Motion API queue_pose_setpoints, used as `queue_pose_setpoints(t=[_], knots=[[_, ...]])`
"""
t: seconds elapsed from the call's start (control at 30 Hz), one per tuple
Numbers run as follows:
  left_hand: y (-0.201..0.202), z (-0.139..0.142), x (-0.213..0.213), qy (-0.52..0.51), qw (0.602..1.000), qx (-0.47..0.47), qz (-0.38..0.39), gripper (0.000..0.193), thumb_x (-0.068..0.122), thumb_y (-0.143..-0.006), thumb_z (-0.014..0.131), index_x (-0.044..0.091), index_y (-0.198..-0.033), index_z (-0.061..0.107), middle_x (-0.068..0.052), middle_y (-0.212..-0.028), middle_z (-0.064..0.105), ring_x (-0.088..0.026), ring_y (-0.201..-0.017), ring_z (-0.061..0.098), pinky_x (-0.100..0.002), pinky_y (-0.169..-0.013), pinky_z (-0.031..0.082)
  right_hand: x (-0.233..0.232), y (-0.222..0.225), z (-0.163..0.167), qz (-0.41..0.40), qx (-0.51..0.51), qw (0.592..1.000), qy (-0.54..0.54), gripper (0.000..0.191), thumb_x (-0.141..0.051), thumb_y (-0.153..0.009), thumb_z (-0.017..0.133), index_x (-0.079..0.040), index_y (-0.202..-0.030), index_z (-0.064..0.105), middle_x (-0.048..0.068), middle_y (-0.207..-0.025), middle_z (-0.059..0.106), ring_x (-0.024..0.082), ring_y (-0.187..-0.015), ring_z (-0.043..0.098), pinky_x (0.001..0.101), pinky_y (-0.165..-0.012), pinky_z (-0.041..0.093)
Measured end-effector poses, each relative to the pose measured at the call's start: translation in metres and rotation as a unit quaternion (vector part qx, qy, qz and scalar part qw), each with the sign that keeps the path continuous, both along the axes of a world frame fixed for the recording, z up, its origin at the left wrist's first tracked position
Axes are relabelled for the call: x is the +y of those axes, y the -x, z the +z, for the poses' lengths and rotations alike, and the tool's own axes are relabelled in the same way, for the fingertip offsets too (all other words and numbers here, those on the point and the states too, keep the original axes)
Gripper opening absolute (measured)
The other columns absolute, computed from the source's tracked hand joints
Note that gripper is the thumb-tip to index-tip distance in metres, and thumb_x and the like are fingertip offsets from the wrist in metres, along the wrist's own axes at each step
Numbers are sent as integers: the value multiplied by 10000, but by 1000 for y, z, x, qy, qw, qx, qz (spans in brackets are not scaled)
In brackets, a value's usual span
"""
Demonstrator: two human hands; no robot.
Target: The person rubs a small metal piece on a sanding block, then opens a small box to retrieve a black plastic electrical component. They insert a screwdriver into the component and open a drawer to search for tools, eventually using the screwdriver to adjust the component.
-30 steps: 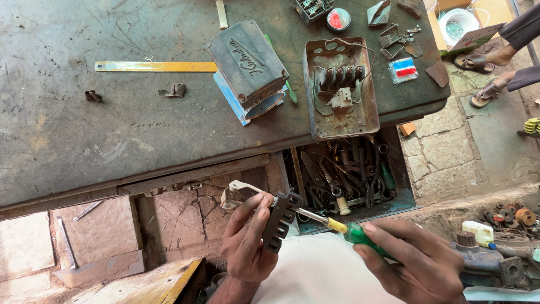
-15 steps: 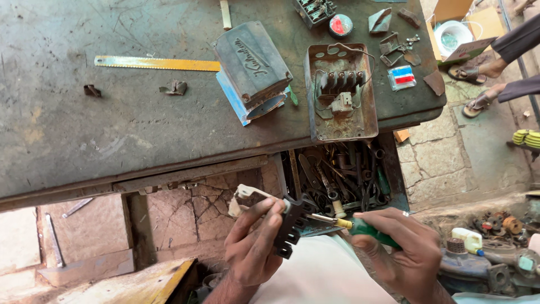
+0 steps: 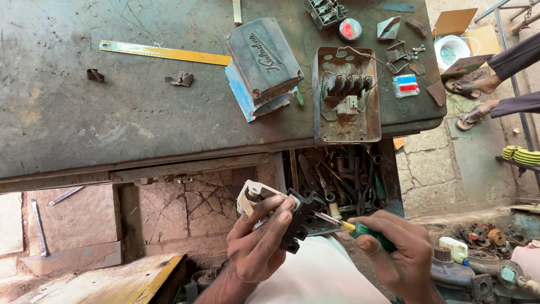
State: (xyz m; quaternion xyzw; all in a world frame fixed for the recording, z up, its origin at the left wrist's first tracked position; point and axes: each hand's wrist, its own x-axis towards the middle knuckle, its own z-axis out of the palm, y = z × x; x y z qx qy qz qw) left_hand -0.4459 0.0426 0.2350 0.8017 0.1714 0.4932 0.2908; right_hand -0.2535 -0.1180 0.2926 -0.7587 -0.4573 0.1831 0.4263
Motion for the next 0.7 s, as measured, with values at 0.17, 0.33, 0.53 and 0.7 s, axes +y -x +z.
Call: queue_pose_setpoints(t=[0.17, 0.33, 0.53, 0.7], knots=[[1, 1, 0, -5, 1000, -1, -6, 475, -111, -920, 698, 43, -1360, 607, -125, -1197, 773, -276, -1288, 670, -413, -1105, 578, -4, 0, -11, 12, 77, 997, -3, 504, -458, -865, 764, 12, -1047, 758, 65, -773, 721, 91, -534, 622, 227, -444, 516], [-3, 8, 1, -8, 1000, -13, -16, 428, -68, -945, 722, 37, -1348, 622, -113, -1181, 780, -263, -1276, 676, -388, -1088, 598, -8, -8, -17, -9, 58, 998, -20, 445, -484, -921, 706, -43, -929, 766, 37, -743, 739, 76, -590, 679, 222, -485, 522], [-2, 20, 3, -15, 999, -13, -34, 317, -25, -964, 736, 19, -1271, 671, -121, -1155, 789, -246, -1254, 686, -414, -1033, 610, -10, -10, -21, 1, 153, 988, -10, 504, -470, -887, 775, 27, -956, 741, 91, -755, 683, 106, -574, 599, 239, -457, 464], [-7, 24, 5, -16, 999, -32, -39, 297, -44, -966, 753, -8, -1252, 681, -129, -1135, 794, -254, -1242, 697, -412, -1010, 664, -17, -17, -28, -10, 113, 993, 13, 510, -529, -933, 700, -25, -936, 777, 47, -762, 707, 90, -613, 625, 230, -509, 452]])
